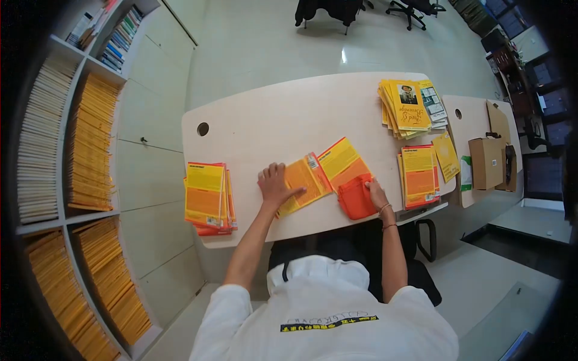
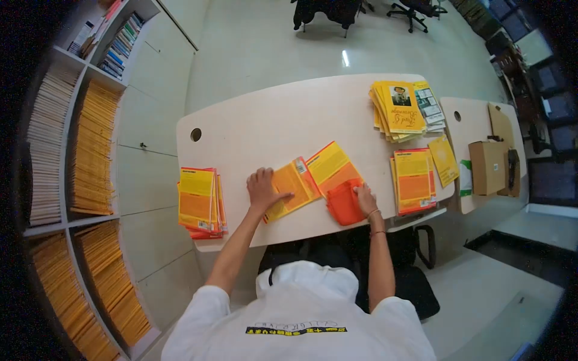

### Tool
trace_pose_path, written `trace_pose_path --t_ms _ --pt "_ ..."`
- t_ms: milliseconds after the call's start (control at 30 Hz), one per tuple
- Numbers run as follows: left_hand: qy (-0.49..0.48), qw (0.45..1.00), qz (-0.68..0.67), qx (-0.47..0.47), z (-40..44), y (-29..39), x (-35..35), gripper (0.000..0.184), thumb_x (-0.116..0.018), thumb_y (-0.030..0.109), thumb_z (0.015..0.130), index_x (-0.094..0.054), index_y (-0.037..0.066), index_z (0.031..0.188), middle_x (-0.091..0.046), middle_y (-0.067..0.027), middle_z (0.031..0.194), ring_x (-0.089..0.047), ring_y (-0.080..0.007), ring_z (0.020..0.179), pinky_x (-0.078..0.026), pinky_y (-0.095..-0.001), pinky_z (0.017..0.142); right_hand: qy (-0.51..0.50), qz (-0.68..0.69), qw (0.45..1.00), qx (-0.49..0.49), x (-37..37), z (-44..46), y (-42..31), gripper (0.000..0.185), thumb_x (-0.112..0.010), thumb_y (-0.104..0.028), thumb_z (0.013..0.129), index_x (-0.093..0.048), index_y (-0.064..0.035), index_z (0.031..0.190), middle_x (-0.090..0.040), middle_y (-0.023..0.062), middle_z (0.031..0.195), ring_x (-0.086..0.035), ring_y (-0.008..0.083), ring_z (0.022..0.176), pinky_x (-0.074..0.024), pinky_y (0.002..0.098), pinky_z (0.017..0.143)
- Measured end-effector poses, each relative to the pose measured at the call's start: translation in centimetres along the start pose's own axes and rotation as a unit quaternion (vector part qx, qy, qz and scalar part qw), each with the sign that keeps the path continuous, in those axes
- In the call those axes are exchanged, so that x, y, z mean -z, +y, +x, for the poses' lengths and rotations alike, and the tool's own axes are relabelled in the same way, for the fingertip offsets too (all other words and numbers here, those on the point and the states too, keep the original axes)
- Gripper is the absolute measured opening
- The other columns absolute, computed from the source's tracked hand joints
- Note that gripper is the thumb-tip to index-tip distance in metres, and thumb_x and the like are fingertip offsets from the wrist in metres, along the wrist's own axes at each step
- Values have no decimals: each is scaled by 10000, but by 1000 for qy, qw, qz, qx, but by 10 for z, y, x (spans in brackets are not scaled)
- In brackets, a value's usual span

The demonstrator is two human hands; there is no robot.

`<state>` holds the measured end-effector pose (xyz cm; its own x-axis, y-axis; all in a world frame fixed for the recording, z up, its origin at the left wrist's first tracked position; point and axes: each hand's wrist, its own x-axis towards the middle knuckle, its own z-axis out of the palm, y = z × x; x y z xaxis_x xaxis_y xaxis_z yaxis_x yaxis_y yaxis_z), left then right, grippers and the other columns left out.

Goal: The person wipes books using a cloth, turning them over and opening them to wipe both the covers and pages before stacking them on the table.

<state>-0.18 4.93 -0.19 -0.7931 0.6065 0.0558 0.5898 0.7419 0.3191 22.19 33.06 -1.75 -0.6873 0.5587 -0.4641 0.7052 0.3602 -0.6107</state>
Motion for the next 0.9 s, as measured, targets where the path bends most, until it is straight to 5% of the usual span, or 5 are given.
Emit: trace_pose_path --t_ms 100,167,200,600,900 --pt "31 999 -20 -1 -7 -26 -18 831 -736 721 549 -533 91 1052 -493 -81 1047 -461 -243 883 -352 -381 876 5 -58 998 -28 6 12 -28 456 -330 -348 958 -555 -61 1232 -286 106 1545 -185 325 1427 -146 572 1101" --pt "39 999 -26 -6 -8 -31 -22 808 -737 705 568 -541 92 1057 -496 -80 1045 -464 -241 887 -353 -380 876 47 -15 998 45 0 39 0 474 -337 -304 955 -500 -75 1338 -232 74 1570 -70 267 1468 12 593 1117" --pt "46 998 -28 -9 -7 -32 -20 786 -738 689 588 -550 92 1063 -500 -79 1043 -467 -238 890 -354 -379 876 51 -16 998 46 -3 43 6 474 -337 -304 955 -500 -75 1338 -232 74 1570 -70 267 1468 12 593 1117" --pt "144 981 -1 -130 -27 -34 -33 448 -649 457 851 -621 142 1169 -509 -72 1084 -473 -223 950 -375 -357 864 226 127 957 132 -17 55 48 480 -383 -301 964 -559 39 1252 -537 122 1349 -478 244 1222 -265 372 1077" --pt "175 980 51 -77 -43 -25 -44 442 -601 439 877 -646 136 1195 -511 -98 1093 -474 -228 937 -386 -344 834 304 300 876 226 -20 19 -8 389 -414 -277 963 -580 53 1083 -580 135 1074 -501 233 975 -361 336 901"
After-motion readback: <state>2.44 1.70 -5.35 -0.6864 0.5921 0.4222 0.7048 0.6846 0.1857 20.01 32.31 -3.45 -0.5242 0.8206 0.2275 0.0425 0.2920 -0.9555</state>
